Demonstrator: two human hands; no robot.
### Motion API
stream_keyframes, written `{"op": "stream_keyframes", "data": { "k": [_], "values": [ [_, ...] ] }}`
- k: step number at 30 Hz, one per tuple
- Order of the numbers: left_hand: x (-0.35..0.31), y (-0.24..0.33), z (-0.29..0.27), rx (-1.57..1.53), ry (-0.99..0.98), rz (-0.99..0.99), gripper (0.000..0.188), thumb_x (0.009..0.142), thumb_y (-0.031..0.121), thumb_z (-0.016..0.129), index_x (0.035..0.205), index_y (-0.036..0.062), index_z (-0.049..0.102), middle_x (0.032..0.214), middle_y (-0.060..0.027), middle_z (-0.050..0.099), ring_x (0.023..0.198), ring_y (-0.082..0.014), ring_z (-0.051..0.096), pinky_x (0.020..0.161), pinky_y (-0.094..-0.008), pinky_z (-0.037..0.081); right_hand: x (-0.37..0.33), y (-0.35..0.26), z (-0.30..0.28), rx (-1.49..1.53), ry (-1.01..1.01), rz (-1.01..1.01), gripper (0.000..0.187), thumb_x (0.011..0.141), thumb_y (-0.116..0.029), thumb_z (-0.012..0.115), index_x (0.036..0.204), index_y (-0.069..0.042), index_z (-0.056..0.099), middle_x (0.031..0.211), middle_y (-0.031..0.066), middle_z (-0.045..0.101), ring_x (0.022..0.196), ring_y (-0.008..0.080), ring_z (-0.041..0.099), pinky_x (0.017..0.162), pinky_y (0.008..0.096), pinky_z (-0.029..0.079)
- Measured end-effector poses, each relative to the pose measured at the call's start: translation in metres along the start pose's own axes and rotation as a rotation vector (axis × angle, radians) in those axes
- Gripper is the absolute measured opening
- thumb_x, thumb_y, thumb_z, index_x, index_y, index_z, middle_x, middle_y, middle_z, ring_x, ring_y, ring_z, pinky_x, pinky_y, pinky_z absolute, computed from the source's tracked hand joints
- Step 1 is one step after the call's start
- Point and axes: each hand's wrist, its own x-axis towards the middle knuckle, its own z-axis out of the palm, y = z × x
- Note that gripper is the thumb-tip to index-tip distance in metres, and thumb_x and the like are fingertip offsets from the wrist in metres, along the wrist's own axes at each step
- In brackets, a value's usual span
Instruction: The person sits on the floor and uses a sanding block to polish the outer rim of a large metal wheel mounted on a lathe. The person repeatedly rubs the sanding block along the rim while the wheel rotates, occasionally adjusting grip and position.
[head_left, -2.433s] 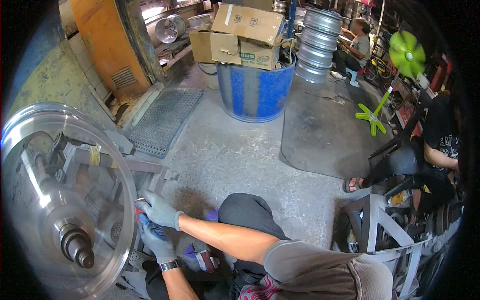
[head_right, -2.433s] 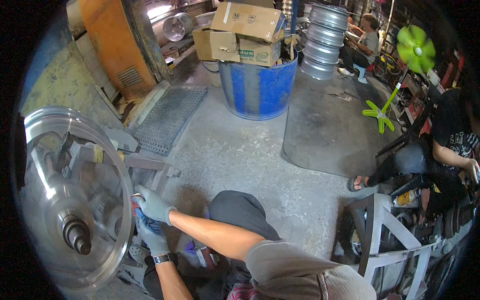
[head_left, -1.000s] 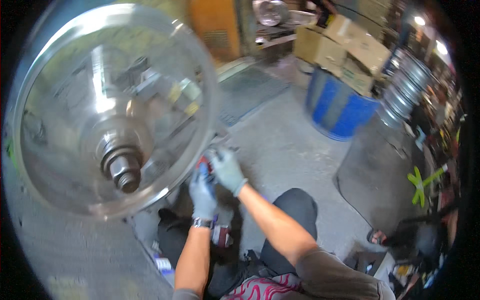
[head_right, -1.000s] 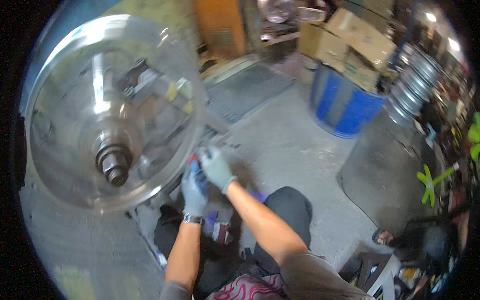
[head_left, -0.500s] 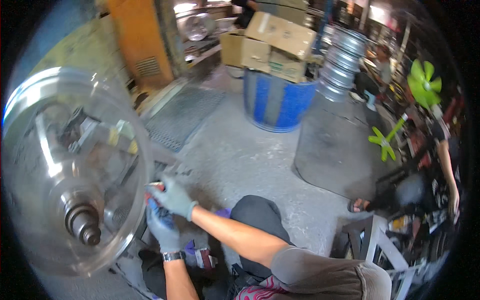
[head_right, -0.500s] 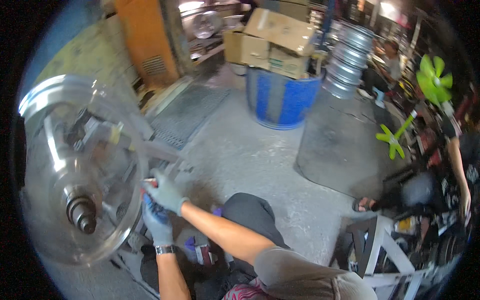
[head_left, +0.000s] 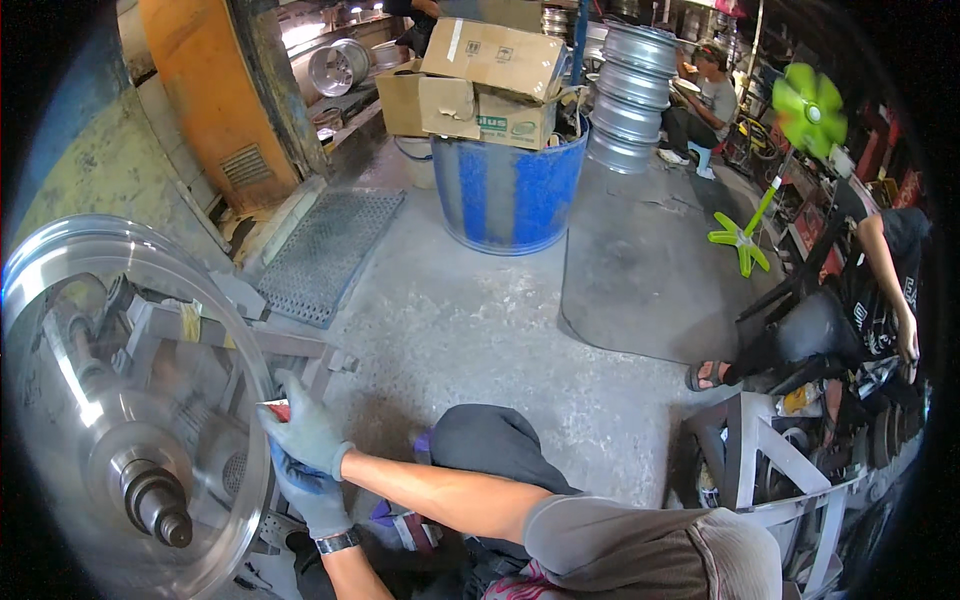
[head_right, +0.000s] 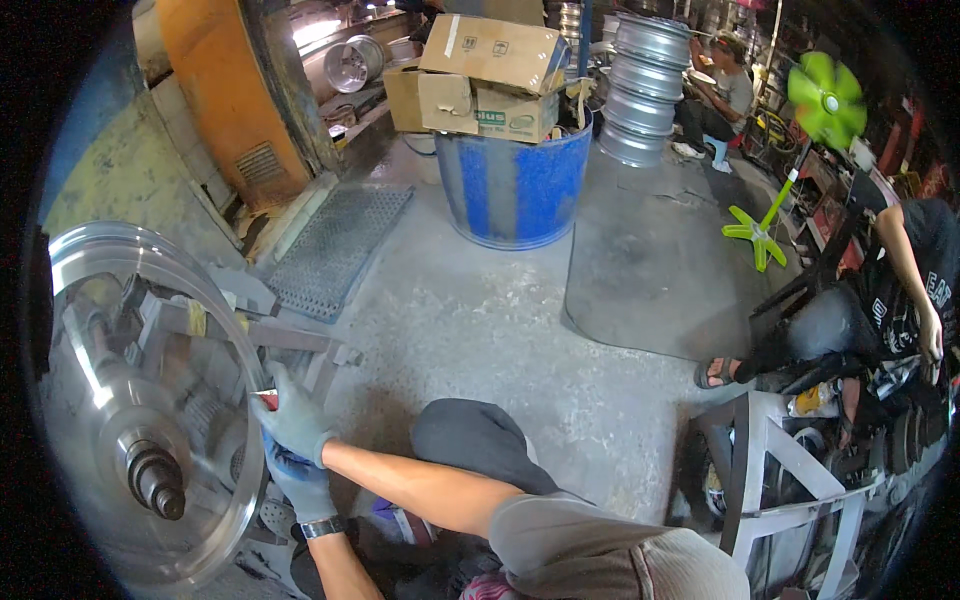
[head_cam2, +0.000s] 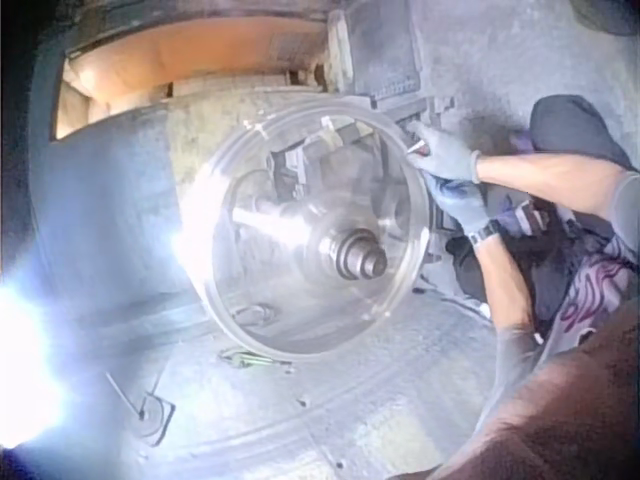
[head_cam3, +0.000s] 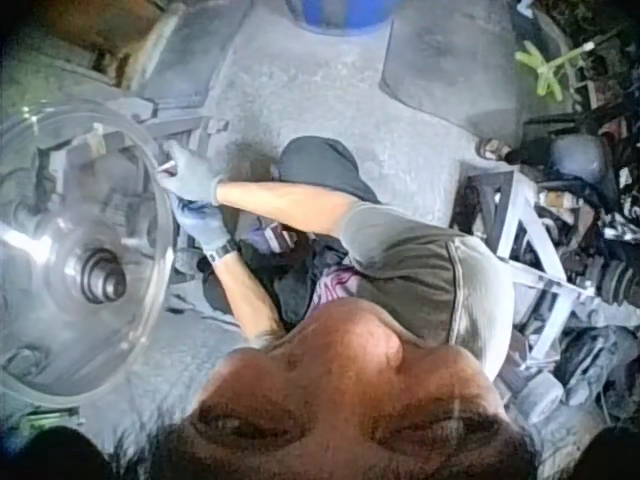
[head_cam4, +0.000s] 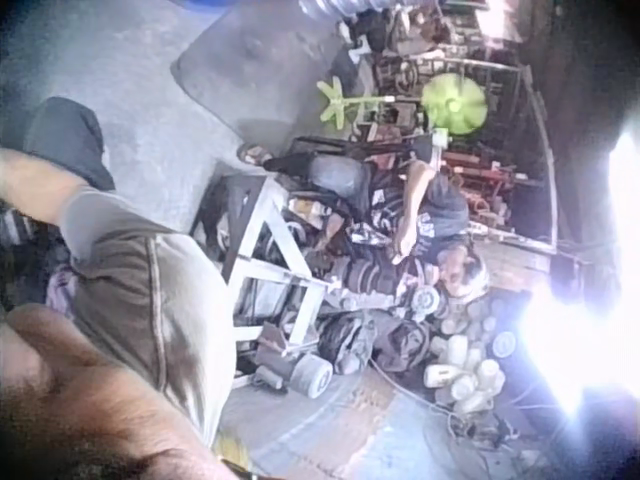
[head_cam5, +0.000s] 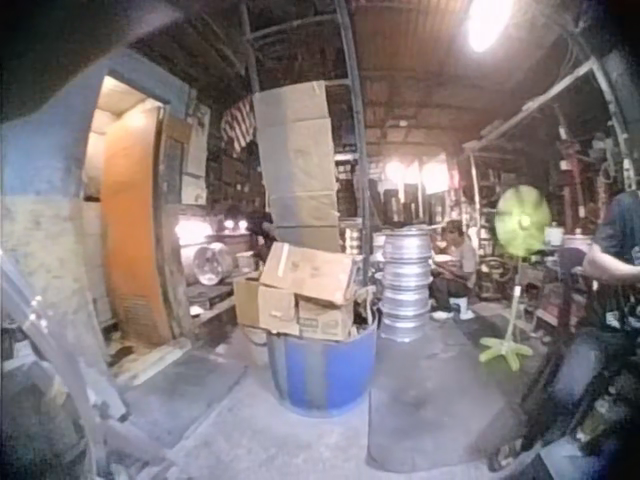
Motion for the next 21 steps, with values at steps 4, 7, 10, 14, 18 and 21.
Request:
{"op": "stream_keyframes", "data": {
  "k": [4,7,10,14,18,21],
  "values": [
    [0.006,-0.002,-0.008,-0.017,-0.01,0.005,0.046,0.11,0.028,0.038,0.148,0.0026,0.046,0.14,-0.0106,0.058,0.123,-0.0223,0.059,0.107,-0.0371,0.045,-0.001,-0.003,0.008,0.012,0.143,-0.058,0.068,0.092,-0.031,0.069,0.148,-0.006,0.039,0.13,0.0267,0.062,0.11,0.0449,0.066,0.091,0.0482,0.053],
    [0.011,-0.001,-0.01,-0.112,-0.041,-0.037,0.046,0.11,0.027,0.037,0.148,0.0027,0.046,0.14,-0.0103,0.057,0.124,-0.0222,0.058,0.108,-0.0371,0.044,0.002,-0.001,0.017,-0.001,0.213,-0.069,0.068,0.092,-0.029,0.069,0.148,-0.005,0.04,0.13,0.0268,0.062,0.113,0.0442,0.064,0.093,0.0479,0.052],
    [0.011,-0.001,-0.017,-0.1,-0.061,-0.04,0.046,0.11,0.026,0.037,0.149,0.0032,0.046,0.141,-0.0099,0.057,0.124,-0.0218,0.058,0.108,-0.0373,0.044,0.002,-0.002,0.017,-0.047,0.176,-0.011,0.065,0.091,-0.027,0.069,0.146,-0.003,0.042,0.127,0.0267,0.063,0.112,0.0439,0.064,0.093,0.048,0.052],
    [0.013,-0.002,-0.021,-0.088,-0.042,-0.029,0.046,0.11,0.026,0.036,0.149,0.0044,0.045,0.142,-0.0101,0.056,0.125,-0.0215,0.058,0.108,-0.0373,0.044,0.0,-0.006,0.017,-0.005,0.085,0.049,0.059,0.093,-0.028,0.064,0.142,-0.003,0.044,0.13,0.0273,0.06,0.117,0.0462,0.06,0.096,0.0508,0.049],
    [0.007,0.0,-0.013,0.004,-0.019,0.003,0.046,0.109,0.025,0.037,0.15,0.0052,0.045,0.142,-0.0102,0.056,0.125,-0.021,0.057,0.108,-0.0369,0.044,-0.003,-0.006,0.019,-0.027,0.131,0.041,0.055,0.093,-0.028,0.064,0.14,-0.004,0.047,0.124,0.0265,0.063,0.111,0.0472,0.062,0.091,0.0528,0.05],
    [0.01,0.0,-0.019,-0.138,-0.1,-0.06,0.045,0.109,0.024,0.037,0.149,0.0054,0.045,0.142,-0.0106,0.056,0.125,-0.0216,0.057,0.108,-0.037,0.044,-0.002,0.001,0.024,-0.022,0.145,0.032,0.054,0.094,-0.028,0.064,0.139,-0.004,0.047,0.113,0.0263,0.067,0.103,0.0479,0.065,0.087,0.0531,0.051]
  ]
}}
